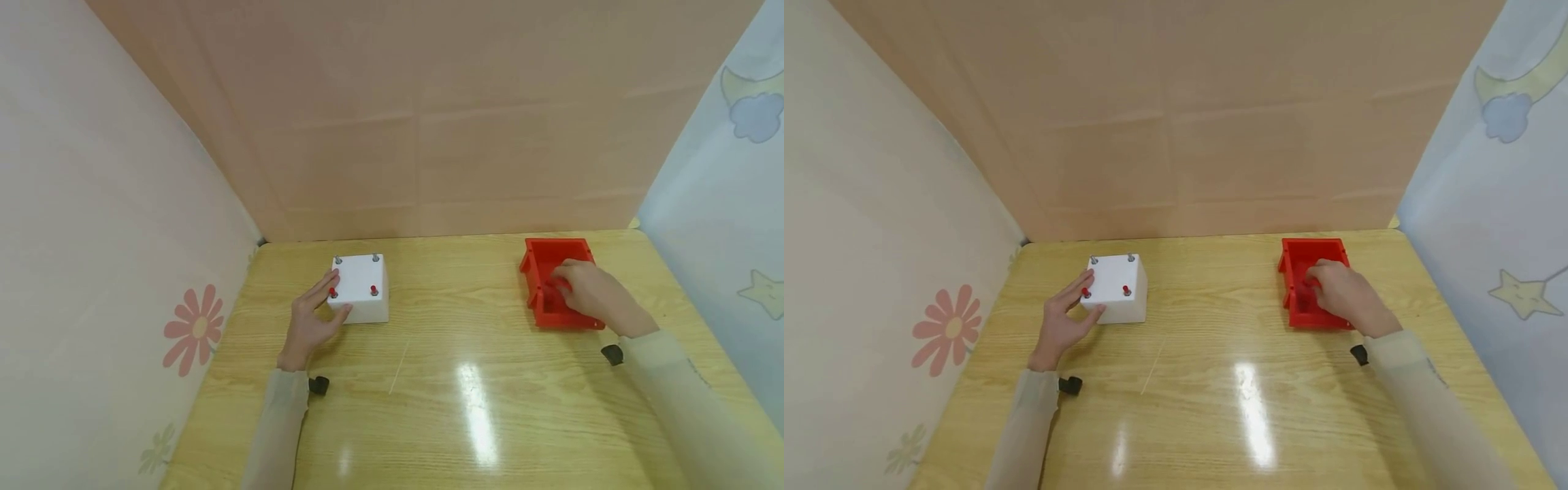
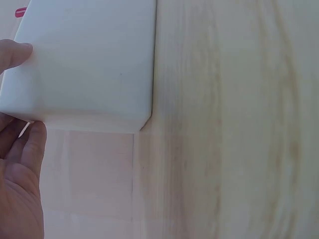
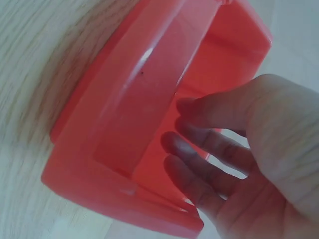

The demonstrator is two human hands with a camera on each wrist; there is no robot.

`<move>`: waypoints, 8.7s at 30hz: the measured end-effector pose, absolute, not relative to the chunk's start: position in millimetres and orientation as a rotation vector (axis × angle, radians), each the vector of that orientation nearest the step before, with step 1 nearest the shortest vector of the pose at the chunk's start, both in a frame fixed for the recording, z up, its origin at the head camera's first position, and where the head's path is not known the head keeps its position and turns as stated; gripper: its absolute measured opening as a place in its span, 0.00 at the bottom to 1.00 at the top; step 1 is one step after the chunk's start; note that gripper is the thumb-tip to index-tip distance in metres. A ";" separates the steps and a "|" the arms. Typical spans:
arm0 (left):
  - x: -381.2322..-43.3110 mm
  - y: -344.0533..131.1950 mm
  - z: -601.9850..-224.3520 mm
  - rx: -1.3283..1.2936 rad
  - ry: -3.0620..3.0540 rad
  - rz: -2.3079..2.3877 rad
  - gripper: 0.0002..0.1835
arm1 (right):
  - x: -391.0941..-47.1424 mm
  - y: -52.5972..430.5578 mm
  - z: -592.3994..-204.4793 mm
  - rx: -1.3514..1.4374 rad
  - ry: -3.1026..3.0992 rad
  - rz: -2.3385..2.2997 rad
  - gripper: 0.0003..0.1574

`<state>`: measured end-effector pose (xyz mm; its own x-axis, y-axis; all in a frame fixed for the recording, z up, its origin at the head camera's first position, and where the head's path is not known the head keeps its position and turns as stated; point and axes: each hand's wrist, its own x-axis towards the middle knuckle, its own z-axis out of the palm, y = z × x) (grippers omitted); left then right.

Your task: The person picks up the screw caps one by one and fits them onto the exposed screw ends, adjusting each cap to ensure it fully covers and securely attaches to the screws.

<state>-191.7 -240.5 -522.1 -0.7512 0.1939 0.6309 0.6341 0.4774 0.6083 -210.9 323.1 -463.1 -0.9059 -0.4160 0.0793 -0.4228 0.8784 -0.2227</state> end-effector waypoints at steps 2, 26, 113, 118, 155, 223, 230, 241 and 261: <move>-191.7 -241.5 -521.8 -0.692 -2.243 -1.225 0.35 | -211.0 322.6 -461.7 0.681 -3.041 0.351 0.14; -172.1 -224.3 -490.6 -0.667 -2.231 -1.291 0.32 | -212.5 313.3 -466.7 0.651 -3.164 0.159 0.13; -186.9 -239.1 -516.6 -0.667 -2.260 -1.348 0.35 | -207.2 319.7 -455.9 0.675 -2.846 0.398 0.06; -187.6 -238.0 -516.1 -0.639 -2.271 -1.360 0.36 | -206.1 318.7 -452.9 0.664 -2.813 0.414 0.06; -183.5 -239.4 -515.3 -0.643 -2.268 -1.414 0.34 | -194.7 293.0 -440.5 0.703 -2.424 0.656 0.17; -185.8 -238.2 -516.6 -0.649 -2.276 -1.335 0.34 | -204.1 222.4 -406.9 0.830 -2.322 0.776 0.13; -185.0 -239.1 -515.4 -0.632 -2.293 -1.346 0.34 | -206.2 218.4 -406.6 0.861 -2.311 0.804 0.13; -186.2 -239.9 -516.7 -0.644 -2.290 -1.327 0.34 | -209.2 214.5 -404.9 0.898 -2.267 0.829 0.12; -186.3 -241.0 -517.9 -0.642 -2.289 -1.345 0.34 | -211.3 204.9 -401.1 0.873 -2.254 0.871 0.11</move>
<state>-186.3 -241.0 -517.9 -0.8111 0.1810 0.5561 0.5740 0.4292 0.6974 -211.3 204.9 -401.1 -0.6278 -0.3653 0.6873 -0.7325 0.5758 -0.3631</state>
